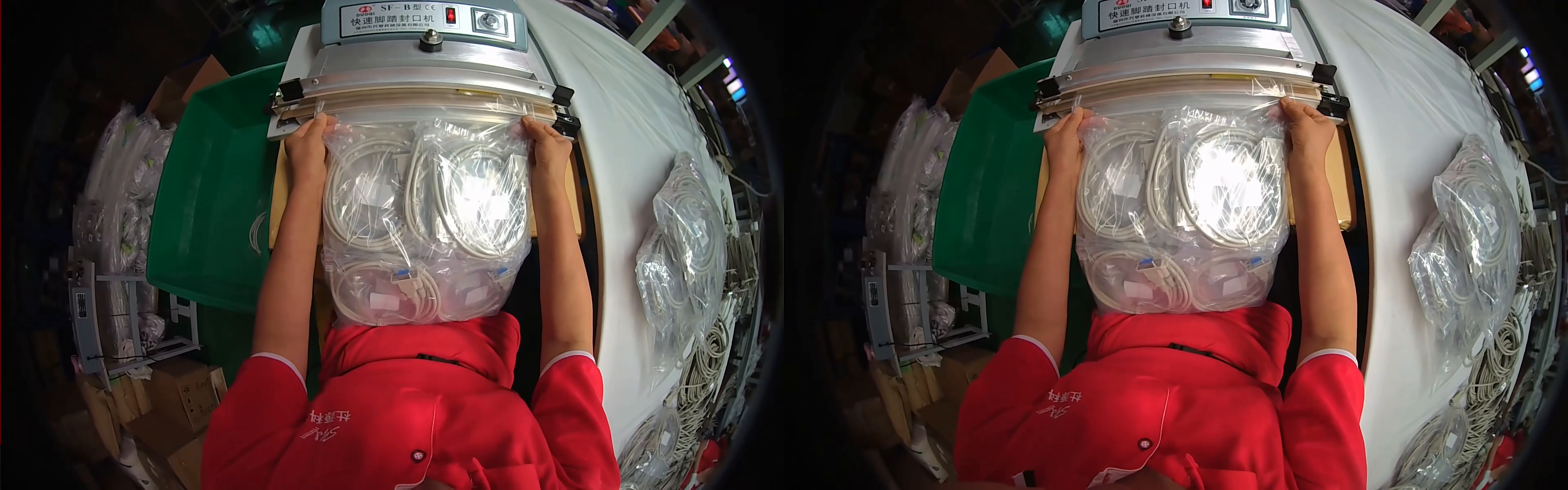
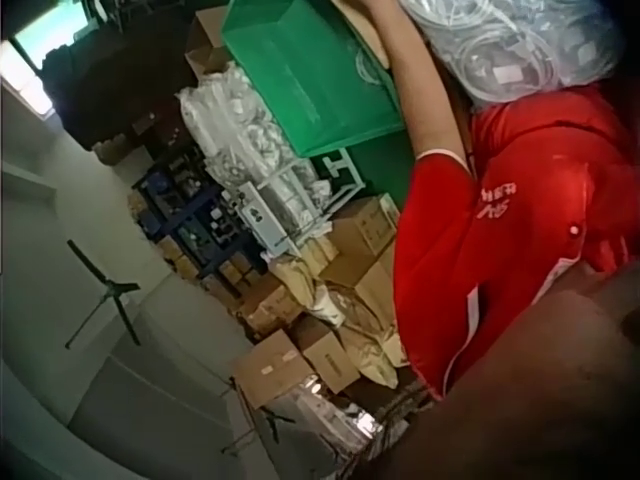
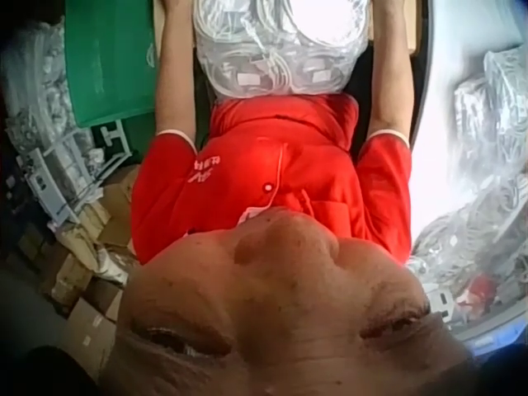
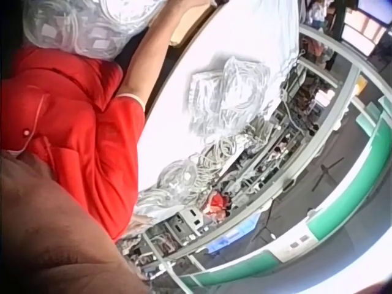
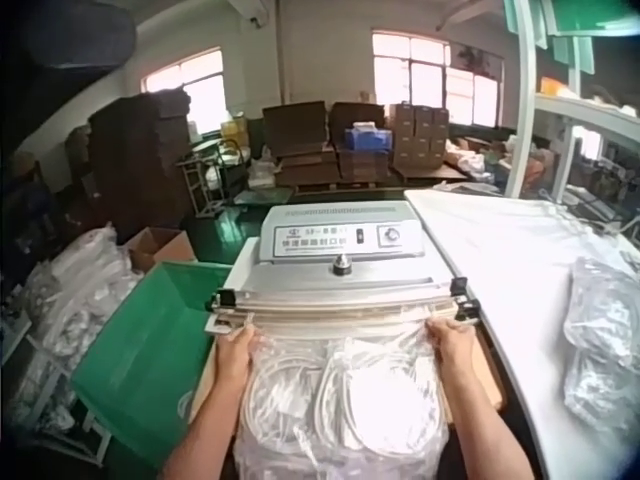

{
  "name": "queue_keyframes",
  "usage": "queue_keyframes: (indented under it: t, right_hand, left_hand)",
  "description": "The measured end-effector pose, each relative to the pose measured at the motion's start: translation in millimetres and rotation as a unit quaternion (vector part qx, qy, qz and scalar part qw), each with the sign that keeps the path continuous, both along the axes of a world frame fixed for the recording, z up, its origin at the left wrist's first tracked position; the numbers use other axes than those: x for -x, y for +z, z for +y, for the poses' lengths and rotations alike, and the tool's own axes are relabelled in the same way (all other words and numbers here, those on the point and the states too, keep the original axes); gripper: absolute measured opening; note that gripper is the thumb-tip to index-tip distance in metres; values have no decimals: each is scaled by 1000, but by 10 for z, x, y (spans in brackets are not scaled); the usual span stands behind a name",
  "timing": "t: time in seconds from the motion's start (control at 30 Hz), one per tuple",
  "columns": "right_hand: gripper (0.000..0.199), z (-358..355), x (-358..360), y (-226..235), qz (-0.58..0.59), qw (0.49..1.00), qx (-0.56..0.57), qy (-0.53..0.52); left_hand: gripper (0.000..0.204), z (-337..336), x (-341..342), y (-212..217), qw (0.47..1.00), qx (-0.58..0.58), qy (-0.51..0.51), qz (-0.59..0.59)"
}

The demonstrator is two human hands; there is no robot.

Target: Seal small bags of coiled cables using a heat sealer and pack them into a larger shipping bag.

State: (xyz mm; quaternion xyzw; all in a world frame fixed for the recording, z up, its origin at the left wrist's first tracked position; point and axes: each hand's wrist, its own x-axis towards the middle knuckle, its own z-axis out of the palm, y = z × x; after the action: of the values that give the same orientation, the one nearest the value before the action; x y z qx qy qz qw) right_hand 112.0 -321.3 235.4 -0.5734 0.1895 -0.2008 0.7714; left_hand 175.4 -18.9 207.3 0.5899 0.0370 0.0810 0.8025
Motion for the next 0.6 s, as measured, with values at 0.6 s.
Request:
queue_keyframes:
  t: [0.6]
  right_hand:
    - [14, -117, 630, 888, -196, 980, 23, -33]
  left_hand:
    - [27, -191, 809, 1443, 984, -63, 20, -166]
